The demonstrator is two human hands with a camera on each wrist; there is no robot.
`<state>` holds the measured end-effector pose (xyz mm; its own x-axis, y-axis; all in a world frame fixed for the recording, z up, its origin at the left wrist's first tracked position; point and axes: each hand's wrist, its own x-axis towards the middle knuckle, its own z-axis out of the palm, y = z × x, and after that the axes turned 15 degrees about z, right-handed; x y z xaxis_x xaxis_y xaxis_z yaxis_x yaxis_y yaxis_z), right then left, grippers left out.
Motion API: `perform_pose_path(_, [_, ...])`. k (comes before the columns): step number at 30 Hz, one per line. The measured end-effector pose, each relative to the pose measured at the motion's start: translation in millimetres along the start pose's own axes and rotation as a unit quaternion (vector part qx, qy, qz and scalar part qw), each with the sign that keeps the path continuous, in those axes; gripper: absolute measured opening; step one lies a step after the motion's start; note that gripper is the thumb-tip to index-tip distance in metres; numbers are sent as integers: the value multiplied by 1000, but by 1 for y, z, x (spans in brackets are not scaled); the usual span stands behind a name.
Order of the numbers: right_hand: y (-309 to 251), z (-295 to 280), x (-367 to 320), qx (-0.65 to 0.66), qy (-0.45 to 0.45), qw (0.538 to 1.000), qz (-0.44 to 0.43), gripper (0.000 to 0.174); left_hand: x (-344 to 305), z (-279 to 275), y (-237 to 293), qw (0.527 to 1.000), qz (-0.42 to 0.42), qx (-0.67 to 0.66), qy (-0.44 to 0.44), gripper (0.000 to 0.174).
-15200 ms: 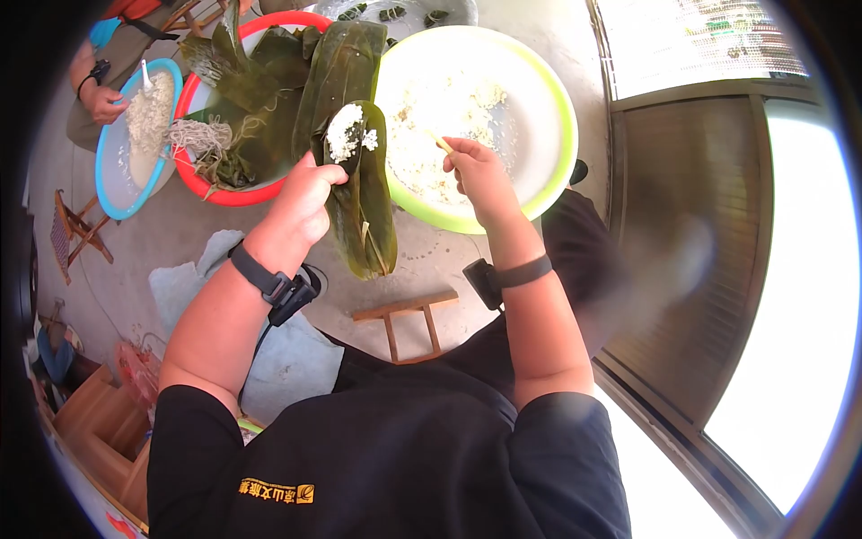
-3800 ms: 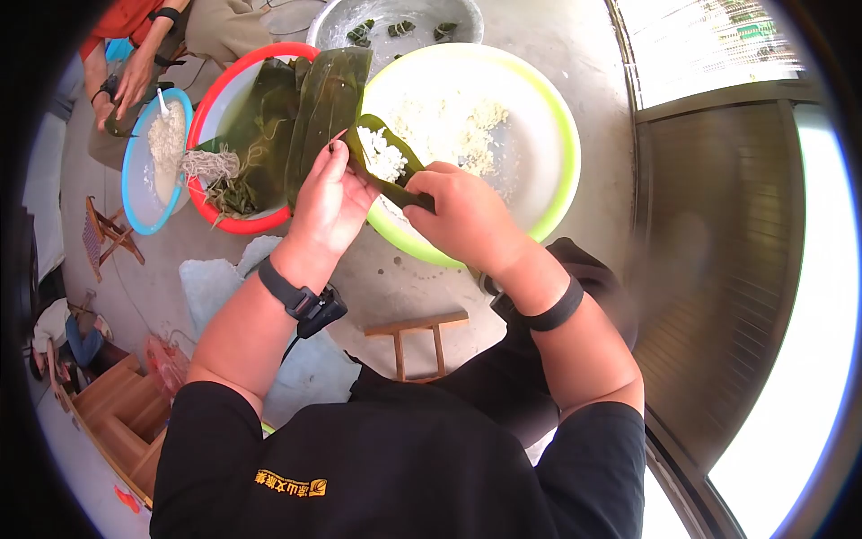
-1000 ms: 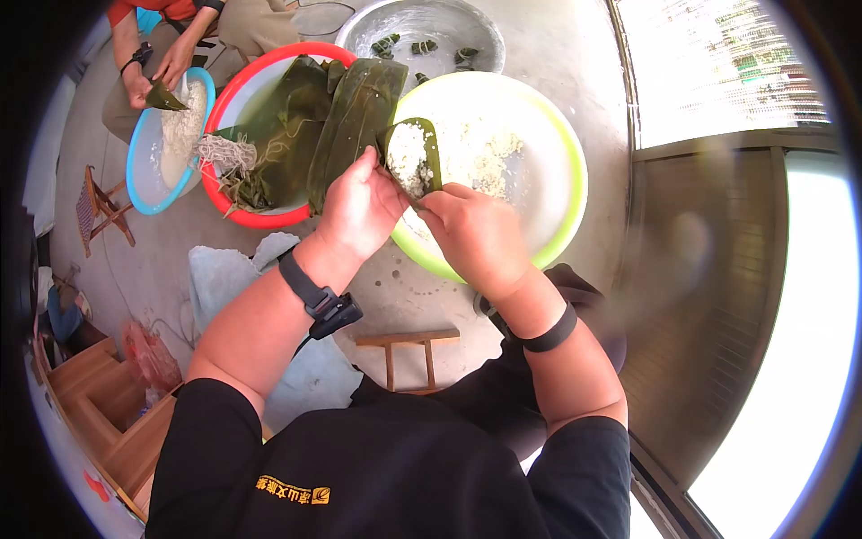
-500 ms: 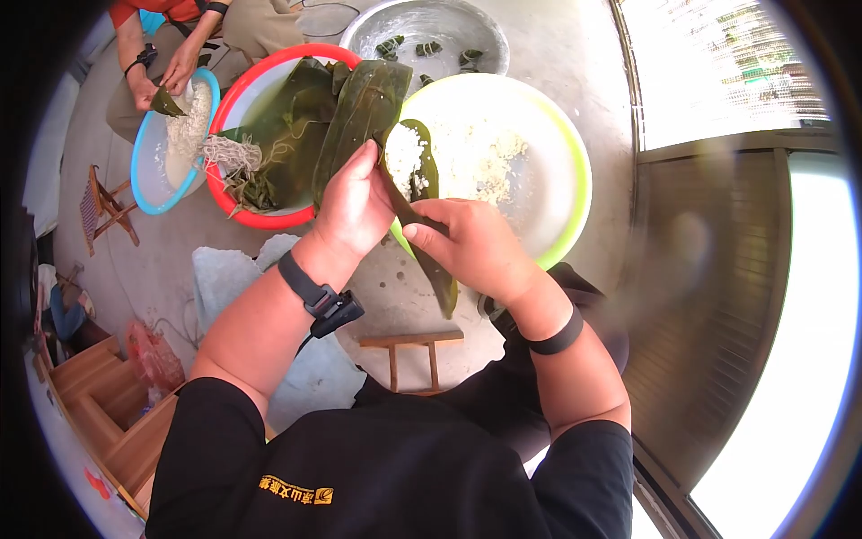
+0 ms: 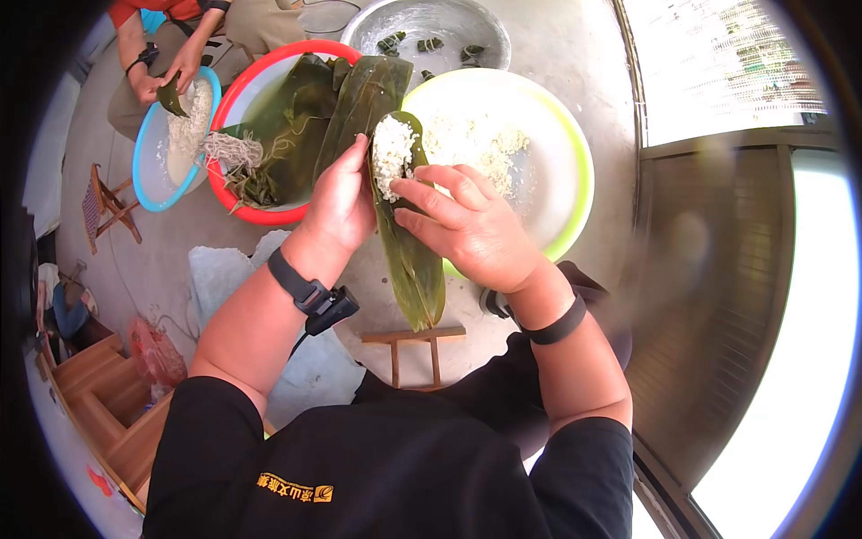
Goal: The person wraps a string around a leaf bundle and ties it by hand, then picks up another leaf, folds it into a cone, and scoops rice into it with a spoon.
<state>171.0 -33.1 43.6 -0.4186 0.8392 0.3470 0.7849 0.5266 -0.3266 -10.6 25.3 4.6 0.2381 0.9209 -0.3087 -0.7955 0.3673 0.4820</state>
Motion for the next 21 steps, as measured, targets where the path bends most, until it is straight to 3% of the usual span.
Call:
perform_pose_path(2, [0, 5, -1, 5, 20, 999, -36, 34, 0, -2, -1, 1000, 3, 18, -13, 47])
perform_pose_path(11, [0, 5, -2, 49, 15, 998, 31, 32, 4, -22, -3, 999, -3, 17, -32, 50])
perform_pose_path(21, [0, 8, 2, 158, 27, 986, 50, 32, -8, -4, 5, 998, 13, -18, -59, 51])
